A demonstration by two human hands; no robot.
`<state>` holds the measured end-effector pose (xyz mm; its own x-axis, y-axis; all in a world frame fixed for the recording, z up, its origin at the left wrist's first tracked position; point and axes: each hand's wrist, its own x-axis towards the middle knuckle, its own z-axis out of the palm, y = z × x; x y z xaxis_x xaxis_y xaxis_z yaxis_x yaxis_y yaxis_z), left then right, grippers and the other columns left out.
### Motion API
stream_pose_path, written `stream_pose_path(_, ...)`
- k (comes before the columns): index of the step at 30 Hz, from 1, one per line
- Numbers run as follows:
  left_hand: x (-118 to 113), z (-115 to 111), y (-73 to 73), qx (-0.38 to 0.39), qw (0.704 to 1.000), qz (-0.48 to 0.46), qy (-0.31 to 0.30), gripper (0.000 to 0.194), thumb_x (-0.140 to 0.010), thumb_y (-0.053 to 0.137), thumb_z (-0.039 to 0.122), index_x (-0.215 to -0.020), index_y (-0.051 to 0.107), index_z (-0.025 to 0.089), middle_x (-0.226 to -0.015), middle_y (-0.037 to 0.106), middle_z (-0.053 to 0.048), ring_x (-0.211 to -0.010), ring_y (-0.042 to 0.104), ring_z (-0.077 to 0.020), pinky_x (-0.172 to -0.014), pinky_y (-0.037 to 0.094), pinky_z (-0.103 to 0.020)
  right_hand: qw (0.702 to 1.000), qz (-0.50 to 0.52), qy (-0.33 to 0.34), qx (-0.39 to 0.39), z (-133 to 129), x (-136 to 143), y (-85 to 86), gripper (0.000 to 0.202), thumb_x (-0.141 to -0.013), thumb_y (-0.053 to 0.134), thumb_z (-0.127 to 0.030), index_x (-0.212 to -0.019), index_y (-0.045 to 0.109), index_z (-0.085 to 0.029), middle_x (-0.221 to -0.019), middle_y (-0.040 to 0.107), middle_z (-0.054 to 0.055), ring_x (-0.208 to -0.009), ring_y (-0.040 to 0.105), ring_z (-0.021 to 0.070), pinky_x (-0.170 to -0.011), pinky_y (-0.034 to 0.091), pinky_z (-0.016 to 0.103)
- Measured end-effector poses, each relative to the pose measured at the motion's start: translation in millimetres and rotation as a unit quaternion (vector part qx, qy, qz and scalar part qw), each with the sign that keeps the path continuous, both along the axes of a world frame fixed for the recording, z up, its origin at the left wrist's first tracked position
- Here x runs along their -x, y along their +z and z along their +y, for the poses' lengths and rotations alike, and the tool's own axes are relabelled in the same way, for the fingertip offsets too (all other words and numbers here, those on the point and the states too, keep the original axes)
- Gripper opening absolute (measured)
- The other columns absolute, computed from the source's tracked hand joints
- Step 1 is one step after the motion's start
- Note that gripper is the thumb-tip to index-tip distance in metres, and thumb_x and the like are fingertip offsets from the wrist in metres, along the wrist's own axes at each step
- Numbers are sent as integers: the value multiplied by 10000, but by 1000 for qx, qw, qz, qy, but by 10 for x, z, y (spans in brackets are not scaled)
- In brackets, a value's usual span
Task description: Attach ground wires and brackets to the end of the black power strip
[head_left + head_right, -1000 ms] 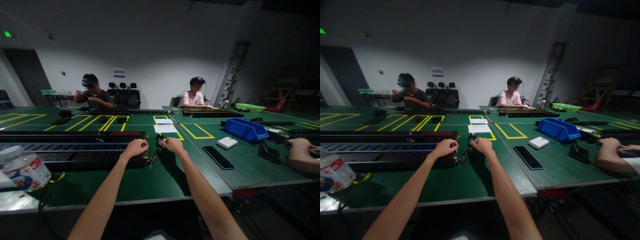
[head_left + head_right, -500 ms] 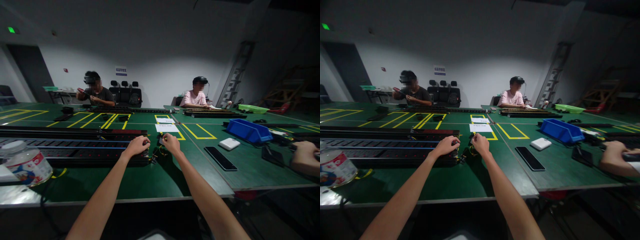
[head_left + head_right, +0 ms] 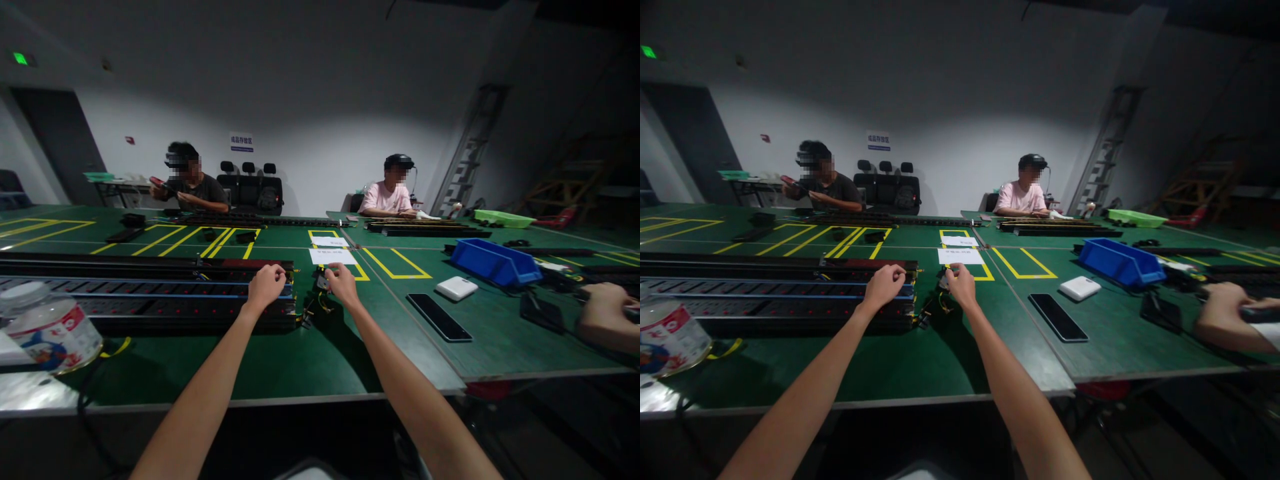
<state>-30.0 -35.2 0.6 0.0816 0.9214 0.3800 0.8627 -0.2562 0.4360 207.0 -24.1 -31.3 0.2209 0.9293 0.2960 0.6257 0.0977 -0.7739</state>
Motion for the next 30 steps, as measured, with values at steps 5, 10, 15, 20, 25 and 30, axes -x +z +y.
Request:
stream_pose_path(5,45,57,-23,-1,999,-25,47,232,-912,511,343,-980,707,238,-1040,706,-69,-925,654,-210,-804,489,-289,997,-76,-15,-11,-66,43,42,292,-927,479,-342,-1147,638,-232,-986,735,40,-867,673,184,-718,447,241)
stream_pose_path(10,43,70,-35,0,999,-22,47,240,-907,513,363,-958,709,234,-1014,710,-67,-920,653,-208,-802,487,-281,984,-174,-25,24,-145,61,108,261,-935,480,-359,-1031,695,-249,-995,738,46,-897,666,213,-683,409,245)
stream_pose_path(15,41,62,-30,22,998,-6,56,239,-901,507,363,-962,709,249,-1032,708,-76,-953,656,-227,-823,496,-309,977,-212,33,14,-205,115,114,254,-944,478,-320,-1062,698,-269,-1013,739,35,-911,661,205,-695,406,240)
stream_pose_path(20,31,31,-26,51,997,39,34,278,-876,520,360,-1048,729,297,-1135,685,-92,-968,666,-262,-848,508,-370,968,-229,97,-25,-138,350,141,277,-964,457,-303,-1101,692,-252,-1076,733,52,-963,663,196,-734,417,225)
stream_pose_path(25,11,6,-33,53,994,92,28,295,-879,499,371,-972,769,299,-1096,689,-103,-931,677,-273,-847,515,-385,945,-292,128,66,196,634,229,424,-958,452,-496,-920,757,-204,-940,747,114,-920,697,248,-721,453,253)
stream_pose_path(30,19,14,-39,50,994,96,23,297,-876,498,360,-967,775,302,-1094,697,-96,-915,680,-268,-827,519,-367,926,-308,157,154,494,772,218,385,-885,537,-476,-969,776,-186,-1025,746,149,-987,699,285,-757,497,284)
